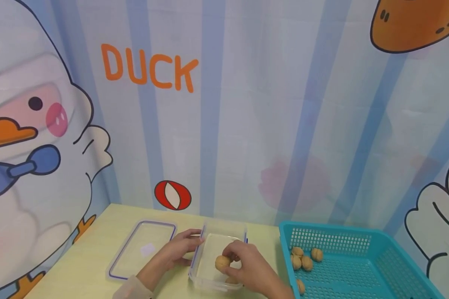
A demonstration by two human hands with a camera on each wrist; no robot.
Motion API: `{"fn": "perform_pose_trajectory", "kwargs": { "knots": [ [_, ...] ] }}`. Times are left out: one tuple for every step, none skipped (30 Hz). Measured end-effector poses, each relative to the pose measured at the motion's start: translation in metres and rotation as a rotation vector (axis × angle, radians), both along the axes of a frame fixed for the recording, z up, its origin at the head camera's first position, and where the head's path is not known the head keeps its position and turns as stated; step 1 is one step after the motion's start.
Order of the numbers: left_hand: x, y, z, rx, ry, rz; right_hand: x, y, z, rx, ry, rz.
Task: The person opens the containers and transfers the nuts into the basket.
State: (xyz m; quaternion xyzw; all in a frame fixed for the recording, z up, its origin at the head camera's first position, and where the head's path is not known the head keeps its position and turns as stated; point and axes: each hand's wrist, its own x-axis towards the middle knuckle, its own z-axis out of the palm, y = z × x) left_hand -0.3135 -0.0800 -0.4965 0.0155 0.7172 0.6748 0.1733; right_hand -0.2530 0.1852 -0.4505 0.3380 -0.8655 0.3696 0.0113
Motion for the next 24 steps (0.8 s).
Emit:
{"fn": "perform_pose_trajectory", "kwargs": {
  "knots": [
    [0.0,-0.001,0.0,-0.003,0.007,-0.003,0.002,0.003,0.003,-0.013,0.021,0.001],
    [0.0,-0.001,0.0,-0.002,0.004,-0.002,0.005,0.005,0.006,-0.024,0.042,0.002],
    [0.0,-0.001,0.0,0.001,0.002,-0.004,0.008,0.008,0.009,-0.033,0.059,0.002],
    [0.0,-0.002,-0.001,0.006,-0.002,-0.005,0.01,0.011,0.013,-0.042,0.073,0.004],
    [-0.001,-0.002,-0.001,0.008,-0.001,-0.008,0.013,0.014,0.017,-0.045,0.086,0.001],
    [0.0,-0.002,-0.002,0.006,0.007,-0.009,0.015,0.017,0.021,-0.044,0.101,-0.004],
    [0.0,-0.003,-0.001,0.005,0.015,-0.011,0.018,0.02,0.025,-0.037,0.105,-0.012],
    [0.0,-0.003,-0.002,0.009,0.009,-0.015,0.02,0.024,0.03,-0.027,0.099,-0.021],
    [0.0,-0.003,-0.003,0.009,0.009,-0.016,0.023,0.029,0.034,-0.014,0.1,-0.035],
    [0.0,-0.003,-0.003,0.009,0.011,-0.018,0.025,0.034,0.039,-0.001,0.105,-0.053],
    [0.0,-0.002,-0.003,0.008,0.013,-0.017,0.026,0.039,0.042,0.012,0.115,-0.073],
    [0.0,-0.002,-0.003,0.008,0.014,-0.018,0.028,0.044,0.047,0.029,0.126,-0.095],
    [0.0,-0.002,-0.003,0.009,0.014,-0.018,0.029,0.05,0.05,0.049,0.131,-0.122],
    [-0.001,-0.002,-0.004,0.009,0.015,-0.018,0.03,0.056,0.053,0.069,0.137,-0.152],
    [-0.001,-0.002,-0.004,0.007,0.02,-0.015,0.03,0.062,0.056,0.085,0.153,-0.182],
    [-0.001,-0.002,-0.003,0.008,0.02,-0.015,0.03,0.069,0.058,0.099,0.158,-0.208],
    [-0.001,-0.002,-0.003,0.008,0.02,-0.014,0.03,0.076,0.06,0.112,0.153,-0.234],
    [-0.001,-0.002,-0.004,0.009,0.018,-0.014,0.03,0.083,0.062,0.121,0.138,-0.262],
    [-0.002,-0.001,-0.004,0.008,0.018,-0.012,0.03,0.09,0.062,0.124,0.128,-0.284],
    [-0.002,-0.001,-0.003,0.007,0.017,-0.01,0.029,0.096,0.063,0.123,0.119,-0.302],
    [-0.002,-0.001,-0.003,0.006,0.017,-0.009,0.029,0.102,0.063,0.117,0.119,-0.323],
    [-0.002,-0.001,-0.003,0.005,0.016,-0.008,0.029,0.109,0.063,0.114,0.117,-0.342],
    [-0.002,-0.001,-0.004,0.004,0.015,-0.007,0.029,0.114,0.062,0.105,0.114,-0.363],
    [-0.003,-0.001,-0.004,0.003,0.016,-0.005,0.029,0.12,0.062,0.098,0.116,-0.381]
  ]
}}
